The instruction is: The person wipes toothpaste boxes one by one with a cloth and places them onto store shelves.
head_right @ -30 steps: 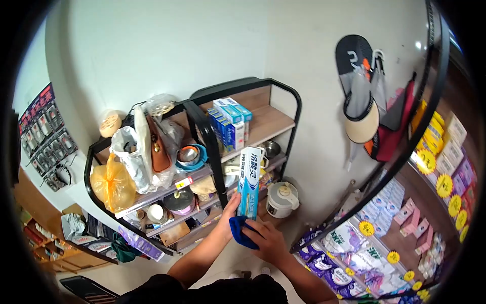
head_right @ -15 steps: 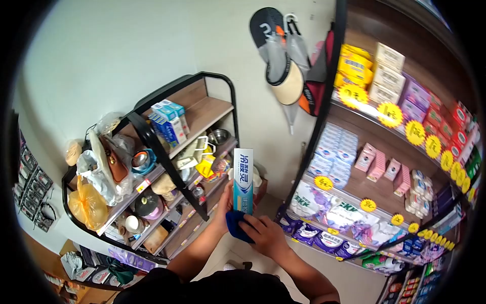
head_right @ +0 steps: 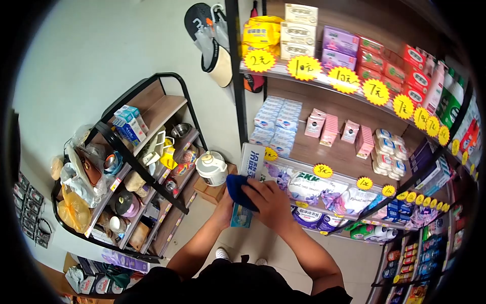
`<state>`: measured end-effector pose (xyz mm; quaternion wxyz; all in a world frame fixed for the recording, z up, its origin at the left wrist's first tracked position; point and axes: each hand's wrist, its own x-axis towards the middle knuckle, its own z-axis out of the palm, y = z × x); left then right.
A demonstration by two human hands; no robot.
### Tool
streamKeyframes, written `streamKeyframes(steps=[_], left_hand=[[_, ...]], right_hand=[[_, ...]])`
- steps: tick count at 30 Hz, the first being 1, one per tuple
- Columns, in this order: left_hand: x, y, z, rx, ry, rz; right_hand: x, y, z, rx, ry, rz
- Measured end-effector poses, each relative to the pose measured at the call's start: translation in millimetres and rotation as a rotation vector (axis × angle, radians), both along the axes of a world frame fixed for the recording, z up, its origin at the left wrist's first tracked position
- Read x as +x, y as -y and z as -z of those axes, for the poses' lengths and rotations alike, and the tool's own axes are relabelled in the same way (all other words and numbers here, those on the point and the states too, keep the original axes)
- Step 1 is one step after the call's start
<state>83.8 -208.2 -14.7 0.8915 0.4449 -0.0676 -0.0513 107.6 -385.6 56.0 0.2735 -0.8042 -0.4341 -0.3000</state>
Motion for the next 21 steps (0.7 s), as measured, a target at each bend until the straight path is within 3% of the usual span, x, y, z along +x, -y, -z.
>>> streamKeyframes(steps=[14,19,21], left_hand=[[-13.7,62.5,-6.2,0.214,0.000,0.236],[-14.9,55.8,-9.2,0.230,0.054,0.308],[-18.7,52.4,-13.6,0.112,-0.046,0.336]], right_hand=[[4.5,73.4,-56.0,0.103,0.120,0.375],[-18.5,62.6,-60.7,0.120,0.122,0.483],[-31.1,54.4,-58.5,0.105,0.133,0.516]])
